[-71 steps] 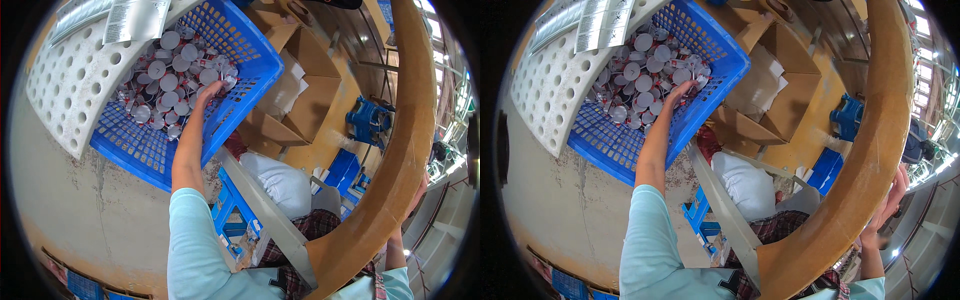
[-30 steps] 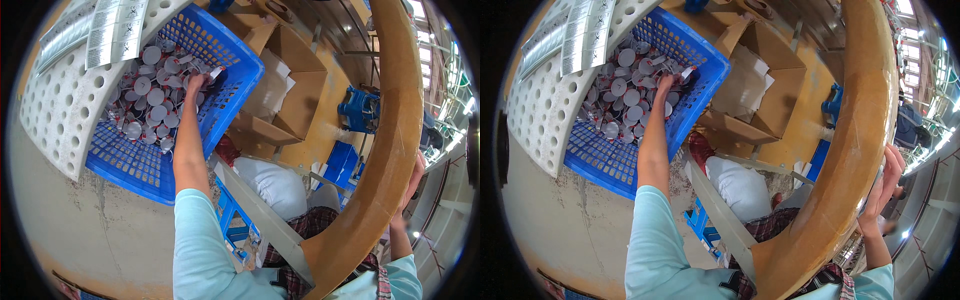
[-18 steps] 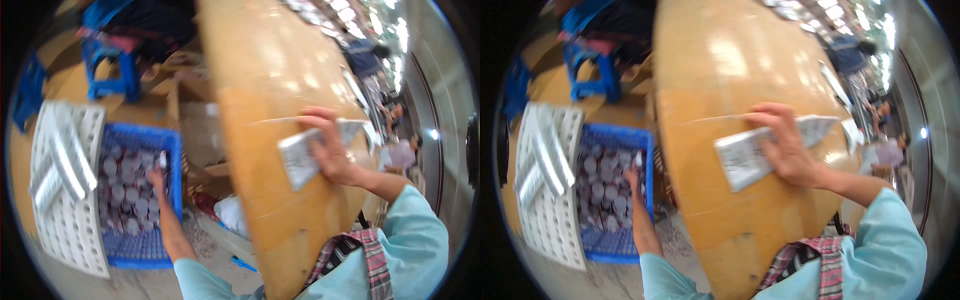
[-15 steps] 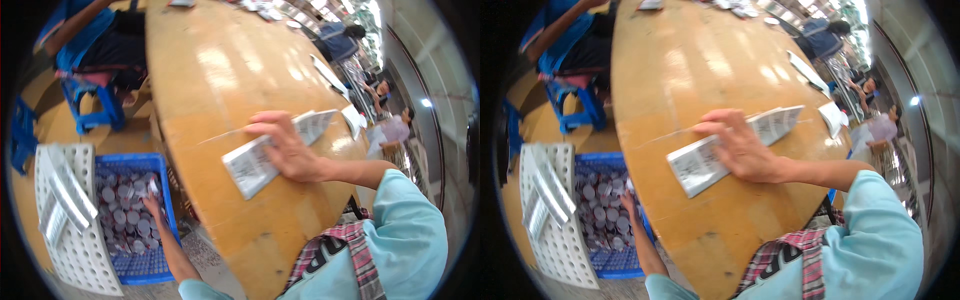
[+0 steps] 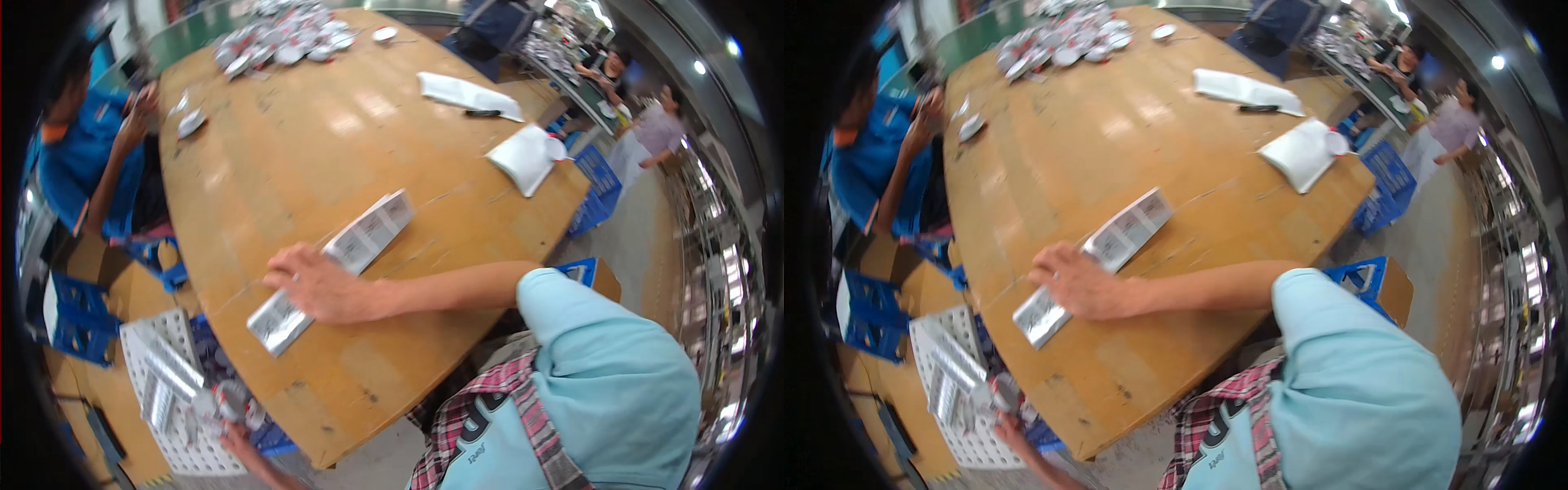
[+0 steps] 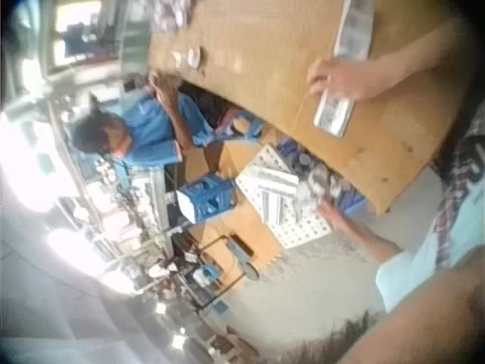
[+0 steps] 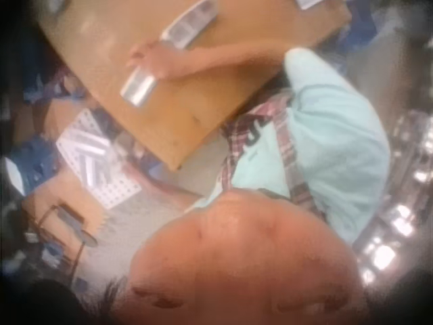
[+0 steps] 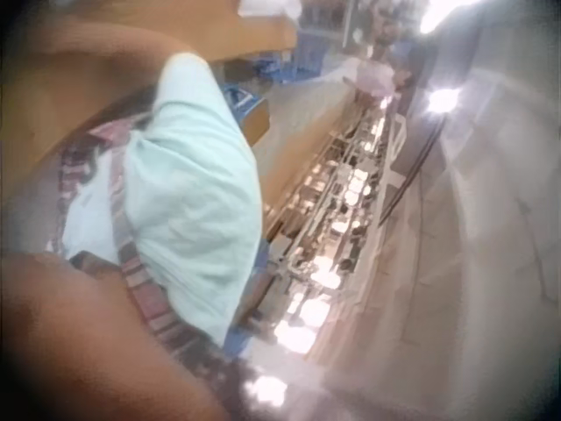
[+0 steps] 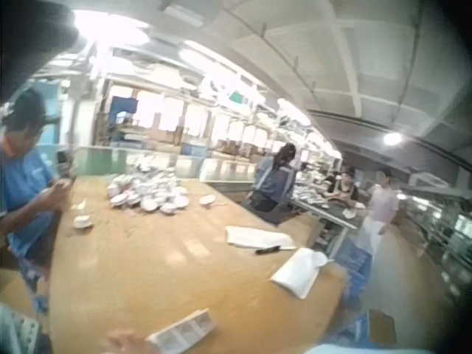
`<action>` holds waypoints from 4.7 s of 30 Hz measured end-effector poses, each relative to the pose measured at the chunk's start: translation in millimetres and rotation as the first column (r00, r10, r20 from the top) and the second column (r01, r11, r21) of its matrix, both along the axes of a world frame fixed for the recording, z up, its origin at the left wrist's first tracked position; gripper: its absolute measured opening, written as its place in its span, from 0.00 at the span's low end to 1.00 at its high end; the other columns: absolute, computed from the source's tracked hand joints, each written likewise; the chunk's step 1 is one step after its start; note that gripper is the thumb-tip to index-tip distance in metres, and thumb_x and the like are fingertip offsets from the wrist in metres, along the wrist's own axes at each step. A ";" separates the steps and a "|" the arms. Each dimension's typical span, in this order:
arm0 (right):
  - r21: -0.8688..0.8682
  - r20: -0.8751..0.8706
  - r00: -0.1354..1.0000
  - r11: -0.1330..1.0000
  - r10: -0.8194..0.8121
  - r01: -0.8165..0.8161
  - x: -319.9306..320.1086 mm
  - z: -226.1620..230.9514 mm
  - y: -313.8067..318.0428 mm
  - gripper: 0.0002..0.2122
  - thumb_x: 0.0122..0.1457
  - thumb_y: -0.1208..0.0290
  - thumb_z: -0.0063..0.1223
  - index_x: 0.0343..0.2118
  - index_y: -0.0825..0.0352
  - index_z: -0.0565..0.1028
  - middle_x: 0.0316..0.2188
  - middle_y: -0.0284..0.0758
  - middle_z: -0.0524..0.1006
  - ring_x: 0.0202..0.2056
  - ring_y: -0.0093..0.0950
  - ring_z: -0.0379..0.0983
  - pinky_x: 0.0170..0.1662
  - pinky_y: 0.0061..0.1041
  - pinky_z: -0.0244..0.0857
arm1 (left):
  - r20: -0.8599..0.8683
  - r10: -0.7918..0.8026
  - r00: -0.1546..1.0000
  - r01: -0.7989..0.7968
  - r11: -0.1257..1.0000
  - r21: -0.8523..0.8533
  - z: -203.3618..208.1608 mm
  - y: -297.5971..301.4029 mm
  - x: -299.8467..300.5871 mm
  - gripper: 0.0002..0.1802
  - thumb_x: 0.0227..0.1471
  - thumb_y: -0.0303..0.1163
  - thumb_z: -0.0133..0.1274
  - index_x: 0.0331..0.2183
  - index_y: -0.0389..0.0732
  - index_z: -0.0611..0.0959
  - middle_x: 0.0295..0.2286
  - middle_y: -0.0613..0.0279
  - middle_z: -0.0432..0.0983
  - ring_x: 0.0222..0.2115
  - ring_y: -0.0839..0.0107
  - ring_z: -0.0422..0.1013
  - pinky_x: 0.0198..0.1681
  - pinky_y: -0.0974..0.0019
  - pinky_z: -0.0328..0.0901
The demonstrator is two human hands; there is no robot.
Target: The person labels and organizes lamp components on an assembly line.
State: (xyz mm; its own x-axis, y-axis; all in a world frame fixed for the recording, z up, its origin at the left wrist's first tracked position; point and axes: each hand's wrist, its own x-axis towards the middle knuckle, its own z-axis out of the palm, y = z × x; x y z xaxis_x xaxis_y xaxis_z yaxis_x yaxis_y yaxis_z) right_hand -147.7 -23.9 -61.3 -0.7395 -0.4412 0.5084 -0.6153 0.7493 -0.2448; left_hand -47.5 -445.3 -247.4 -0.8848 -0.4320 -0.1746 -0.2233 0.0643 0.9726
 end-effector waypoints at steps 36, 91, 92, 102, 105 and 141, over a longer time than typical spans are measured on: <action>-0.811 0.432 0.792 0.570 0.430 0.133 72.8 5.1 121.6 0.13 0.49 0.82 0.46 0.39 0.72 0.72 0.43 0.41 0.72 0.52 0.34 0.65 0.57 0.32 0.56 | -0.281 -0.769 0.574 0.488 0.597 -0.637 328.9 492.3 -88.6 0.21 0.48 0.22 0.55 0.47 0.36 0.75 0.40 0.53 0.72 0.43 0.63 0.70 0.44 0.64 0.65; -0.105 0.265 0.948 0.982 0.178 -0.155 -21.8 28.7 229.4 0.12 0.51 0.68 0.53 0.38 0.67 0.76 0.36 0.39 0.76 0.44 0.36 0.70 0.48 0.32 0.63 | 0.008 -0.473 0.881 0.449 0.842 0.300 188.1 468.8 -48.7 0.11 0.52 0.28 0.54 0.39 0.35 0.79 0.27 0.64 0.78 0.20 0.78 0.72 0.18 0.73 0.64; -0.101 0.269 0.948 0.984 0.169 -0.146 -14.3 28.4 226.9 0.12 0.51 0.68 0.53 0.38 0.67 0.76 0.36 0.39 0.76 0.44 0.36 0.70 0.48 0.32 0.63 | 0.009 -0.481 0.877 0.455 0.836 0.306 191.0 468.4 -47.8 0.11 0.52 0.28 0.54 0.39 0.35 0.79 0.27 0.64 0.78 0.20 0.78 0.72 0.18 0.73 0.64; -0.451 0.140 0.982 0.891 0.126 -0.051 37.2 35.9 233.8 0.10 0.52 0.77 0.52 0.38 0.68 0.74 0.37 0.38 0.72 0.44 0.38 0.68 0.49 0.34 0.63 | 0.013 -0.644 0.765 0.633 0.756 0.167 204.4 473.3 -54.9 0.14 0.54 0.28 0.52 0.43 0.33 0.76 0.31 0.64 0.78 0.31 0.80 0.72 0.33 0.75 0.66; -0.526 0.104 0.990 0.850 0.099 -0.029 66.0 61.8 260.6 0.10 0.50 0.80 0.52 0.38 0.67 0.74 0.36 0.38 0.72 0.43 0.38 0.68 0.48 0.36 0.64 | 0.046 -0.623 0.781 0.614 0.779 0.130 210.6 474.8 -58.2 0.16 0.56 0.29 0.51 0.45 0.32 0.74 0.33 0.61 0.78 0.33 0.79 0.72 0.35 0.74 0.66; -0.578 0.722 0.663 0.699 0.197 0.421 -76.6 67.4 251.8 0.11 0.60 0.67 0.46 0.33 0.72 0.72 0.27 0.35 0.77 0.30 0.21 0.75 0.33 0.21 0.70 | -0.090 -0.604 0.792 0.604 0.796 -0.036 192.3 469.2 -77.0 0.13 0.58 0.29 0.47 0.41 0.30 0.77 0.30 0.64 0.78 0.30 0.82 0.70 0.34 0.75 0.64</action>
